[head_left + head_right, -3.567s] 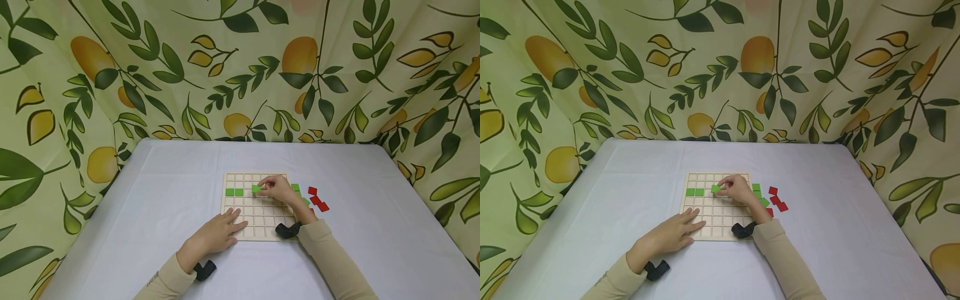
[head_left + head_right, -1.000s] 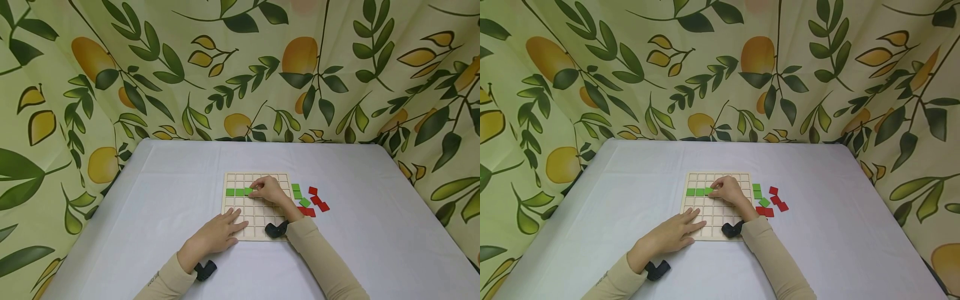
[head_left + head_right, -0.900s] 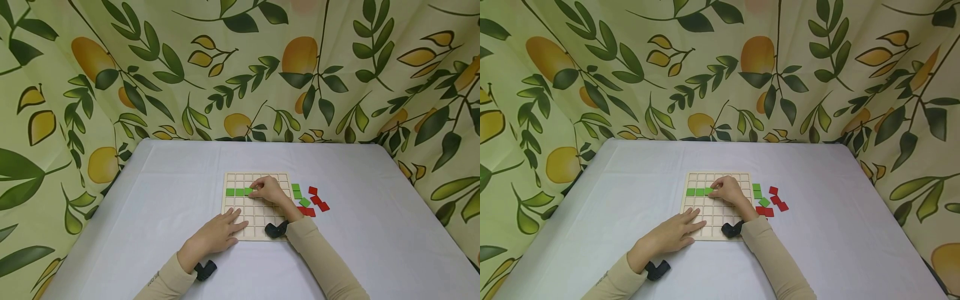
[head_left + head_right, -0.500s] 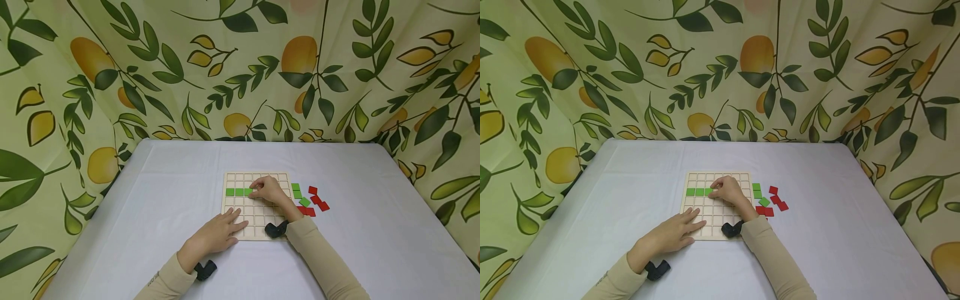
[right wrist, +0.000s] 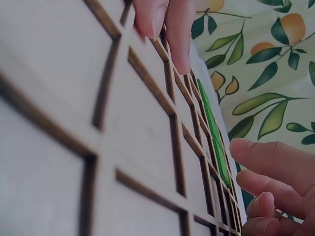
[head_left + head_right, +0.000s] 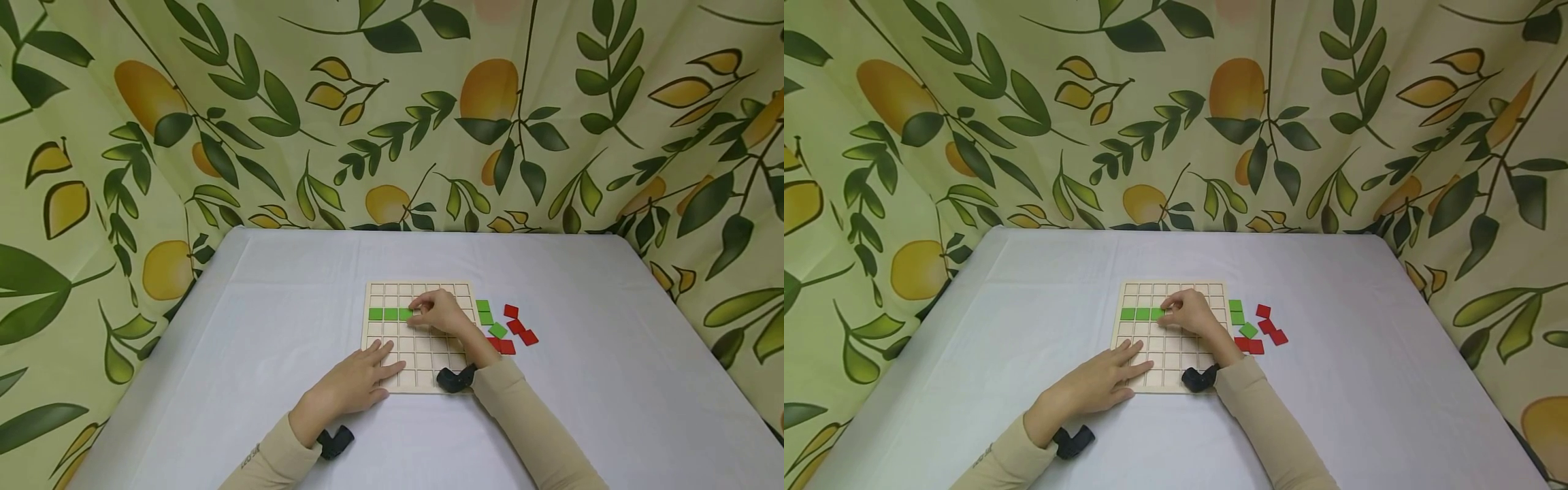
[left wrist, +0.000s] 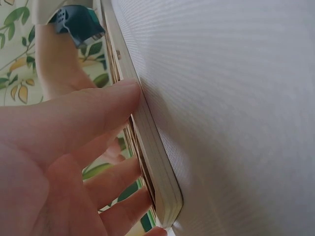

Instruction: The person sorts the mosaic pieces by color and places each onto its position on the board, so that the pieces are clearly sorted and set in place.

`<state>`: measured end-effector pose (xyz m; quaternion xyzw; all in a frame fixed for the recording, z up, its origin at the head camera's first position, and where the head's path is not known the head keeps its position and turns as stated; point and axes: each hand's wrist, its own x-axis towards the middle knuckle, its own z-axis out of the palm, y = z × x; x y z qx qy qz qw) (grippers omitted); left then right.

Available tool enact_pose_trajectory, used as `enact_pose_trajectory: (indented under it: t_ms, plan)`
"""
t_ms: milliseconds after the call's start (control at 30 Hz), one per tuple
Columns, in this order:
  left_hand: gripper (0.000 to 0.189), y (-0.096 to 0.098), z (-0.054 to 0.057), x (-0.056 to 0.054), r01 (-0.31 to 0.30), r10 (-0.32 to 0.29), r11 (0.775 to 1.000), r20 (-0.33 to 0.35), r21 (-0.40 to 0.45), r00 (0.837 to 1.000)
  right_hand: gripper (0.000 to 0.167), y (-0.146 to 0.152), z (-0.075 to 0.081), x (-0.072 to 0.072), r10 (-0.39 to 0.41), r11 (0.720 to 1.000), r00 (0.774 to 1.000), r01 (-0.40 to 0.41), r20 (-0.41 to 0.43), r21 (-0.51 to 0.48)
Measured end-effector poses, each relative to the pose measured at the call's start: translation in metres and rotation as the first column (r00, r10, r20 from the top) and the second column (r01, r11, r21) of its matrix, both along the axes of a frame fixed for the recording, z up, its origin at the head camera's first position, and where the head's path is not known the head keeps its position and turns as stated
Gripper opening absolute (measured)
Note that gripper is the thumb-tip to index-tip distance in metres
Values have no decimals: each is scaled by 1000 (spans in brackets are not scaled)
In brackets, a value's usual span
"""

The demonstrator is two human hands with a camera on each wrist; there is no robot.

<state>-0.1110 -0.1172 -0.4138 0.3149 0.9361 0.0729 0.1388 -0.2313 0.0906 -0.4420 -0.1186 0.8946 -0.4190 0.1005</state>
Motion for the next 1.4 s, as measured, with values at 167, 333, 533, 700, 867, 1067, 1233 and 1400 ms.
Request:
enact_pose_trajectory:
  t_ms: [167, 333, 533, 700, 867, 1067, 1233, 1400]
  plan:
    - [51, 0, 0, 0, -2, 2, 1000, 7, -6, 1000, 26, 3, 3, 4, -5, 1000, 1000, 5, 13, -16]
    - [50, 0, 0, 0, -6, 6, 1000, 7, -9, 1000, 25, 7, 4, 6, -8, 1000, 1000, 8, 18, -4]
    - [49, 0, -2, -1, -10, 11, 1000, 6, -6, 1000, 24, 13, 4, 10, -2, 1000, 1000, 2, 8, -3]
    - [50, 0, -2, -1, -6, 6, 1000, -4, -5, 1000, 23, 20, 6, 15, 1, 1000, 1000, -1, 4, -22]
    - [50, 0, -2, 0, -10, 10, 1000, 6, 4, 1000, 22, 28, 7, 20, -1, 998, 1000, 1, -1, -57]
    - [50, 0, -1, 0, -11, 11, 1000, 8, 10, 1000, 22, 38, 9, 26, 7, 996, 1000, -6, 5, -89]
    - [50, 0, -2, -1, -8, 8, 1000, -3, 7, 1000, 23, 47, 7, 29, 11, 996, 1000, -12, -6, -85]
    - [50, 0, -2, 0, -10, 10, 1000, 5, 12, 1000, 22, 56, 6, 34, -29, 998, 1000, 29, 7, -63]
